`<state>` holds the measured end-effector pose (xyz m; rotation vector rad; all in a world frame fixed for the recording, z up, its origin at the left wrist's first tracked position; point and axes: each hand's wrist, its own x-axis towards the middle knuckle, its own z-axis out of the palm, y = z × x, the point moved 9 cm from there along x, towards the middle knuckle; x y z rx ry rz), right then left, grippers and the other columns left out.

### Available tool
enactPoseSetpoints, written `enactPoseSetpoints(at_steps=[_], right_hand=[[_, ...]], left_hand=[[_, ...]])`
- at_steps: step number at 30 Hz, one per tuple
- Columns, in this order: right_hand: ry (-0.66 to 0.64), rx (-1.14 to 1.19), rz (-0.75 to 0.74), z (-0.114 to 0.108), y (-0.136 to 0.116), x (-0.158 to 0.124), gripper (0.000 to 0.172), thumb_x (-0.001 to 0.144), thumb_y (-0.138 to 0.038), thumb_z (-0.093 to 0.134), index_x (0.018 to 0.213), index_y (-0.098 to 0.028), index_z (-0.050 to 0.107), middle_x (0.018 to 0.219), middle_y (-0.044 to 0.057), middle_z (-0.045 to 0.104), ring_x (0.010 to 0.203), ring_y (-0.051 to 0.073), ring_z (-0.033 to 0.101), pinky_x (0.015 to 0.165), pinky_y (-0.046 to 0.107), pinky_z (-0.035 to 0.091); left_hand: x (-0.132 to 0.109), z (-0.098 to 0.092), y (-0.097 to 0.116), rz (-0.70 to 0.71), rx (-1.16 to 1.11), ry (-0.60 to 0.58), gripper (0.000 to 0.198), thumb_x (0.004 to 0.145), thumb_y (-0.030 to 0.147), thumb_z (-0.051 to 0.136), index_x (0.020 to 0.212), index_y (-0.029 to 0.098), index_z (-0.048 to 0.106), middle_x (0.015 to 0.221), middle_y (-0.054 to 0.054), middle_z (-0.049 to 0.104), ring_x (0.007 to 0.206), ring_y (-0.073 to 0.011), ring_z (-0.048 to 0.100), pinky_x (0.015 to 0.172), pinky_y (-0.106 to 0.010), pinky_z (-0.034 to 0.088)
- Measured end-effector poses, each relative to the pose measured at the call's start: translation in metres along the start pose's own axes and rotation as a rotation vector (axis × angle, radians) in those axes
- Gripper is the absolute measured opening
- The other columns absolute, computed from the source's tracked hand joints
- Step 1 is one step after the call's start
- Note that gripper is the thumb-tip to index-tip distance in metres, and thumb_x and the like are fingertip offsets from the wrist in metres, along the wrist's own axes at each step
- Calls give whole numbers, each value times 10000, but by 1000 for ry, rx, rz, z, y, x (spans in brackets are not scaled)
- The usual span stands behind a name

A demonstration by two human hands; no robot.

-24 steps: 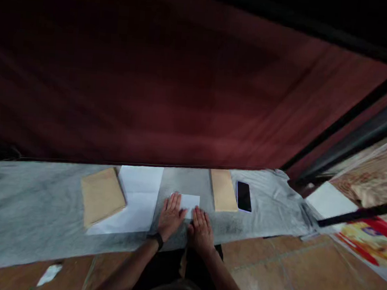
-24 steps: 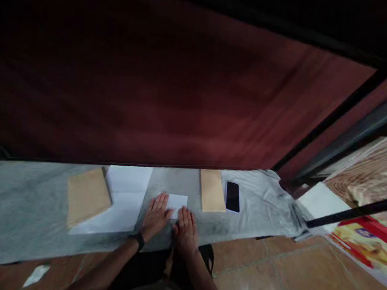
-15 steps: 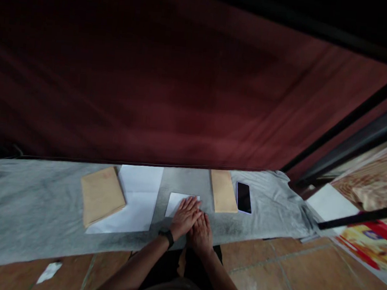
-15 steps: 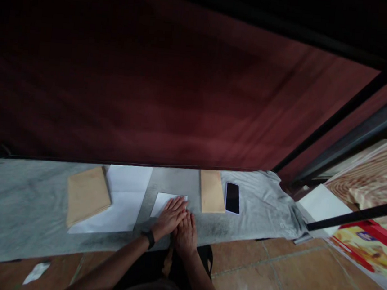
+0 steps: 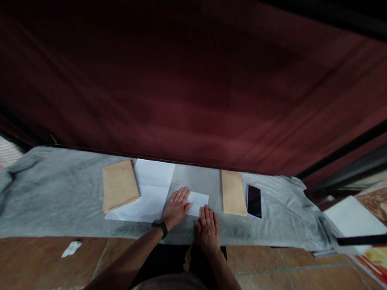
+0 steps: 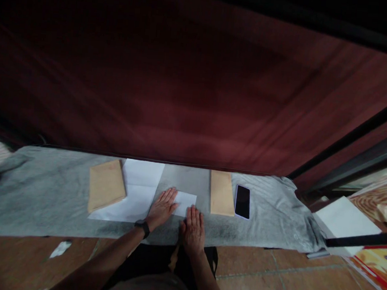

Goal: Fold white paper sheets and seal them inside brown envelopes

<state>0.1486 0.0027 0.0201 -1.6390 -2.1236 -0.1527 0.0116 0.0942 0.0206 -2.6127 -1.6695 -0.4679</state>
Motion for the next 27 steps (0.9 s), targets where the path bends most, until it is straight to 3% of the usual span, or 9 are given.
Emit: enactPoseSetpoints(at_steps=[5, 9, 15, 21, 27], right_hand=[[-35, 47, 53, 4, 9, 7, 497, 1026, -294, 397, 1503, -155, 408, 1508, 134, 482, 1420, 256, 401, 1168, 462, 303], [-93, 80, 92, 10, 18, 34, 419, 1014, -237, 390, 1389, -142, 552, 1445, 129, 552, 1387, 249, 439, 1148, 442, 328], [-240, 66, 56, 25, 22, 87, 416, 998, -211, 418, 1388, -142, 544, 1391, 142, 591, 1338, 240, 474, 1132, 417, 328], [-293, 67, 64, 36, 35, 115, 449, 925, -195, 524, 1372, -189, 559, 1295, 125, 648, 1192, 247, 567, 1066, 393, 378], [-342, 76, 63, 43, 39, 131, 256, 874, -119, 539, 1058, -171, 709, 1064, 134, 726, 1056, 251, 633, 954, 352, 447]], left_hand=[[-3, 3, -6, -19, 3, 25, 590, 1012, 429, 355, 1525, 137, 352, 1568, -124, 396, 1478, -244, 311, 1202, -447, 259], [-3, 4, -3, -5, 4, 13, 610, 1015, 450, 346, 1539, 140, 318, 1578, -129, 379, 1483, -241, 298, 1204, -455, 247], [-2, 3, -1, -61, 22, -53, 619, 1008, 477, 344, 1518, 127, 365, 1594, -127, 347, 1495, -265, 264, 1214, -467, 210], [0, 3, 1, -101, 40, -103, 626, 998, 487, 360, 1508, 127, 391, 1596, -132, 342, 1499, -311, 241, 1213, -506, 178], [-3, 1, 6, -95, 11, -97, 591, 988, 443, 398, 1504, 154, 409, 1599, -137, 330, 1482, -382, 250, 1179, -585, 201]])
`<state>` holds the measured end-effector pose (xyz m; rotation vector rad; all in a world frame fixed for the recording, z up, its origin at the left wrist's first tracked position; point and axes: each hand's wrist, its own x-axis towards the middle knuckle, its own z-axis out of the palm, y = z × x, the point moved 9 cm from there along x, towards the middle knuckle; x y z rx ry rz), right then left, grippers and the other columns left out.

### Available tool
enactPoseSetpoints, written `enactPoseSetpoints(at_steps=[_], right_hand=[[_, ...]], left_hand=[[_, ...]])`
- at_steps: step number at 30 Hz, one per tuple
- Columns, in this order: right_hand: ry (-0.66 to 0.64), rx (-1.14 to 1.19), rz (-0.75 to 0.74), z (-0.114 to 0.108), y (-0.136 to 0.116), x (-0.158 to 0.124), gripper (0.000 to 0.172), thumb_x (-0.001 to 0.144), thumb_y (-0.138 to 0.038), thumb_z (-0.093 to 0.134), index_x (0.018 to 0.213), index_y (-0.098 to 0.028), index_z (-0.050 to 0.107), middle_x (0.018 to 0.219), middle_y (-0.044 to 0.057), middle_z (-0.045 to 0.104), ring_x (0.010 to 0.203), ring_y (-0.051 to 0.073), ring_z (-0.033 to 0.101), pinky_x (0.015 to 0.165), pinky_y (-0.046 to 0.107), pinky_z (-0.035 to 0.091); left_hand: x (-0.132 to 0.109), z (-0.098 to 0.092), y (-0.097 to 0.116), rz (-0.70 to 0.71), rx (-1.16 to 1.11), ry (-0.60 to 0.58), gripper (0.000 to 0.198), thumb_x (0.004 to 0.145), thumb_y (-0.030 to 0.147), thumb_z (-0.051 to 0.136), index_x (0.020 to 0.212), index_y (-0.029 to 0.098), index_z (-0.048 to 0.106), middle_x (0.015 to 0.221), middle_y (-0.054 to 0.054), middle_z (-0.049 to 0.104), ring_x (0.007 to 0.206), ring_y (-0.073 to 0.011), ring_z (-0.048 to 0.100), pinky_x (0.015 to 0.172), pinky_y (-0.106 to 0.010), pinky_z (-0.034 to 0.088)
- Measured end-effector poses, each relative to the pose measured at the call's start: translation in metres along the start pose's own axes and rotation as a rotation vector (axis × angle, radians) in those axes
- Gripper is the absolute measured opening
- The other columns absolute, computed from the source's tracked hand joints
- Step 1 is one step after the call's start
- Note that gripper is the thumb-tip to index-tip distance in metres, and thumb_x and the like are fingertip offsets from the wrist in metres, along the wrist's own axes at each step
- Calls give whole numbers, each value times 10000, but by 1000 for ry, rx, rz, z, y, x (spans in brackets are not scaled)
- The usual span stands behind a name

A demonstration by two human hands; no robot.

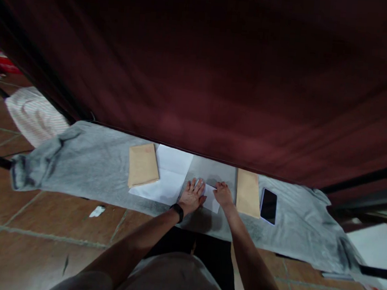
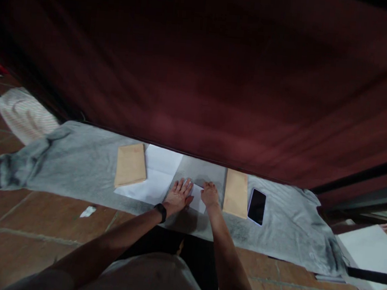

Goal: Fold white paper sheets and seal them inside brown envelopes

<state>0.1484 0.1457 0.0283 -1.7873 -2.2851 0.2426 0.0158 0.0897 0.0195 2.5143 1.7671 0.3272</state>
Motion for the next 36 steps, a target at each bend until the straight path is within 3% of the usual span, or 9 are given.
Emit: enactPoseSetpoints(at_steps=[4, 9, 14, 17, 20, 23, 27, 31, 36], right_hand=[[-12, 48, -17, -9, -2, -6, 213, 891, -110, 524, 897, -224, 704, 902, 50, 738, 873, 183, 680, 811, 271, 484], [46, 111, -10, -41, 2, -21, 195, 955, -174, 490, 989, -216, 677, 845, 26, 739, 773, 178, 698, 711, 255, 485], [235, 163, -11, -87, 3, -40, 310, 1035, -288, 365, 1183, -195, 622, 1099, 79, 721, 949, 210, 688, 828, 310, 511], [332, 139, -109, -93, -10, -63, 343, 1030, -240, 345, 1218, -188, 626, 1174, 100, 697, 1079, 237, 643, 966, 378, 488], [263, 68, -229, -67, -26, -89, 360, 992, -137, 358, 1203, -200, 643, 1185, 99, 692, 1106, 240, 625, 1067, 427, 434], [214, 60, -268, -38, -33, -116, 377, 986, -110, 344, 1210, -179, 639, 1189, 102, 692, 1125, 232, 622, 1097, 407, 417], [204, 56, -251, -11, -35, -138, 421, 948, -79, 375, 1286, -196, 598, 1341, 78, 628, 1248, 197, 564, 1084, 358, 439], [223, 35, -240, 2, -34, -145, 591, 875, -35, 398, 1445, -178, 464, 1540, 103, 440, 1421, 192, 397, 1139, 407, 387], [215, 38, -250, 8, -33, -144, 630, 870, -32, 410, 1482, -181, 430, 1505, 102, 490, 1424, 192, 399, 1163, 429, 359]], left_hand=[[-5, -9, 4, 26, -19, 32, 586, 982, 369, 417, 1535, 188, 351, 1622, -121, 282, 1482, -369, 258, 1173, -595, 215], [-6, -42, 21, 167, -4, 56, 671, 940, 210, 466, 1564, 333, 256, 1664, 3, 168, 1520, -347, 140, 1209, -602, 147], [5, -85, 33, 202, 36, 98, 763, 922, 50, 354, 1573, 397, 159, 1666, 35, 152, 1534, -314, 56, 1201, -668, 94], [8, -99, 36, 210, 40, 114, 748, 927, 42, 337, 1569, 396, 187, 1660, 1, 185, 1534, -316, 62, 1189, -698, 67], [-3, -90, 34, 227, 15, 90, 671, 939, 68, 360, 1556, 319, 277, 1620, -59, 308, 1529, -294, 132, 1201, -672, 91], [-25, -60, 33, 297, -16, 5, 464, 951, 106, 408, 1371, 243, 550, 1454, -77, 548, 1437, -249, 389, 1217, -540, 242], [-51, -23, 23, 279, -40, -69, 407, 913, 75, 437, 1241, 212, 635, 1411, -98, 587, 1326, -233, 530, 1100, -428, 441], [-59, -15, 18, 266, -35, -106, 462, 871, 62, 440, 1280, 183, 617, 1417, -96, 585, 1328, -228, 527, 1109, -402, 425], [-54, -27, 26, 228, -107, -82, 514, 847, 204, 532, 1359, 173, 561, 1486, -113, 513, 1404, -253, 432, 1200, -460, 291]])
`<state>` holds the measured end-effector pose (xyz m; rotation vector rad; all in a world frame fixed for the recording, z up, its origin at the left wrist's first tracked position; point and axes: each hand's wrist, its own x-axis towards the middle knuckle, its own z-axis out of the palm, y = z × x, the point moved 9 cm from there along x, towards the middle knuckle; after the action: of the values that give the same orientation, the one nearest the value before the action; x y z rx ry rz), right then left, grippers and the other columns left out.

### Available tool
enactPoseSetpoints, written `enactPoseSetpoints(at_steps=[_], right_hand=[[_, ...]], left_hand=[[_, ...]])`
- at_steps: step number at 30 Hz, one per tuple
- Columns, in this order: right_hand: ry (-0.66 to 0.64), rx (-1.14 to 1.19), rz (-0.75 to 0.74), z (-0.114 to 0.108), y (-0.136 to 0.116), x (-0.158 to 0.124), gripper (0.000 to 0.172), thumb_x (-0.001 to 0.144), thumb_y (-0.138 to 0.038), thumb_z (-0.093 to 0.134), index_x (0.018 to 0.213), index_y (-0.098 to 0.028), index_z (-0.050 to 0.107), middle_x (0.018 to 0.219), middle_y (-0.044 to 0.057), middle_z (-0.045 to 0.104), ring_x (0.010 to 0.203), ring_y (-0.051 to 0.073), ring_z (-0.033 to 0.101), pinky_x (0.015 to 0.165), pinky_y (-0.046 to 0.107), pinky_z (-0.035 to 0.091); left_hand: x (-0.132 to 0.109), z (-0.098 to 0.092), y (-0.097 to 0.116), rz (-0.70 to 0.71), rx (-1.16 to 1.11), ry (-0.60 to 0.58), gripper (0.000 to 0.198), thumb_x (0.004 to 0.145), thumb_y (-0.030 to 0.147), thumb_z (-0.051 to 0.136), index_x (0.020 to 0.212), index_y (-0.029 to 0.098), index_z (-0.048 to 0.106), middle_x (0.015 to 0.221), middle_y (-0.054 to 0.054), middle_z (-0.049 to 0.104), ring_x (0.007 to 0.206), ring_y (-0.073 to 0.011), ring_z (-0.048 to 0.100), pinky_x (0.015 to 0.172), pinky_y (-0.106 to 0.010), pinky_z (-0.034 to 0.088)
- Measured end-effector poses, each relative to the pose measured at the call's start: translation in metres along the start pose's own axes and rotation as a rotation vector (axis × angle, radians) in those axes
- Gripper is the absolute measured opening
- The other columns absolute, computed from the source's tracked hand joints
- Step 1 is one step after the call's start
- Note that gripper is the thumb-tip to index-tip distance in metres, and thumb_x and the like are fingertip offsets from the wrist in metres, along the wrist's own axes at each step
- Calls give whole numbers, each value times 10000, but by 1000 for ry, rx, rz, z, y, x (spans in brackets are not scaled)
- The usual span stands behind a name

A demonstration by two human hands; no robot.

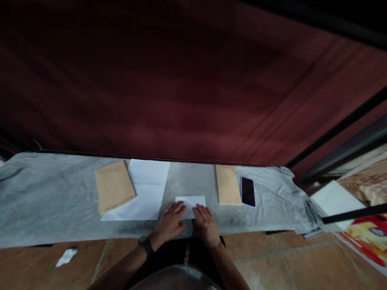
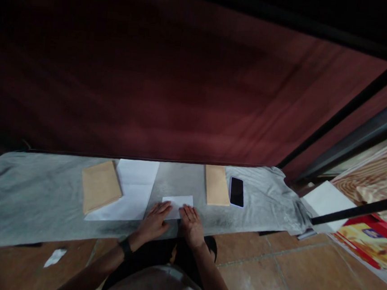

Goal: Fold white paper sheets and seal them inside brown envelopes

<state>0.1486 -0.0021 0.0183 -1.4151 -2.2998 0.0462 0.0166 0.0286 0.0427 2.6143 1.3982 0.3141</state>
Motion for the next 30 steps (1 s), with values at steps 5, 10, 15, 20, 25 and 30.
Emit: enactPoseSetpoints(at_steps=[5, 10, 15, 20, 25, 30], right_hand=[[-6, 8, 32, -4, -2, 1, 587, 896, -62, 456, 1471, -180, 447, 1496, 104, 502, 1400, 214, 435, 1162, 441, 367], [-5, 5, 57, -6, -3, 2, 613, 867, -40, 490, 1457, -205, 464, 1493, 79, 510, 1396, 190, 440, 1171, 413, 364], [-19, 23, 70, -5, -2, 1, 592, 883, -53, 447, 1454, -208, 472, 1497, 70, 506, 1394, 197, 446, 1169, 416, 364], [40, 162, 133, -19, 2, 5, 582, 876, -48, 425, 1414, -243, 531, 1449, 49, 561, 1355, 191, 494, 1165, 415, 375], [202, 556, 373, -38, 28, 24, 432, 986, -235, 365, 1355, -224, 589, 1315, 72, 660, 1230, 215, 603, 1049, 371, 495], [374, 1062, 745, -15, 42, 30, 459, 970, -497, 399, 1170, -177, 660, 1057, 98, 748, 942, 247, 714, 755, 360, 605]], left_hand=[[30, 7, 25, 53, -37, 73, 495, 982, 254, 346, 1455, 165, 463, 1524, -107, 468, 1437, -215, 383, 1193, -445, 293], [44, 25, 21, 47, 10, 78, 503, 1021, 354, 321, 1475, 177, 448, 1533, -95, 459, 1453, -236, 361, 1201, -480, 265], [24, 21, -15, -74, -10, 110, 521, 1012, 390, 336, 1468, 171, 459, 1535, -101, 452, 1456, -243, 359, 1199, -474, 279], [9, 4, -56, -310, -502, 203, 511, 990, 478, 362, 1261, 147, 641, 1372, -131, 619, 1333, -257, 523, 1156, -470, 373], [-7, 0, -98, -682, -1275, 491, 540, 919, 579, 462, 1212, 161, 635, 1206, -134, 707, 1103, -263, 682, 981, -460, 535], [9, 15, -59, -692, -1493, 252, 479, 829, 495, 640, 1210, 204, 631, 1218, -132, 697, 1042, -241, 701, 870, -390, 568]])
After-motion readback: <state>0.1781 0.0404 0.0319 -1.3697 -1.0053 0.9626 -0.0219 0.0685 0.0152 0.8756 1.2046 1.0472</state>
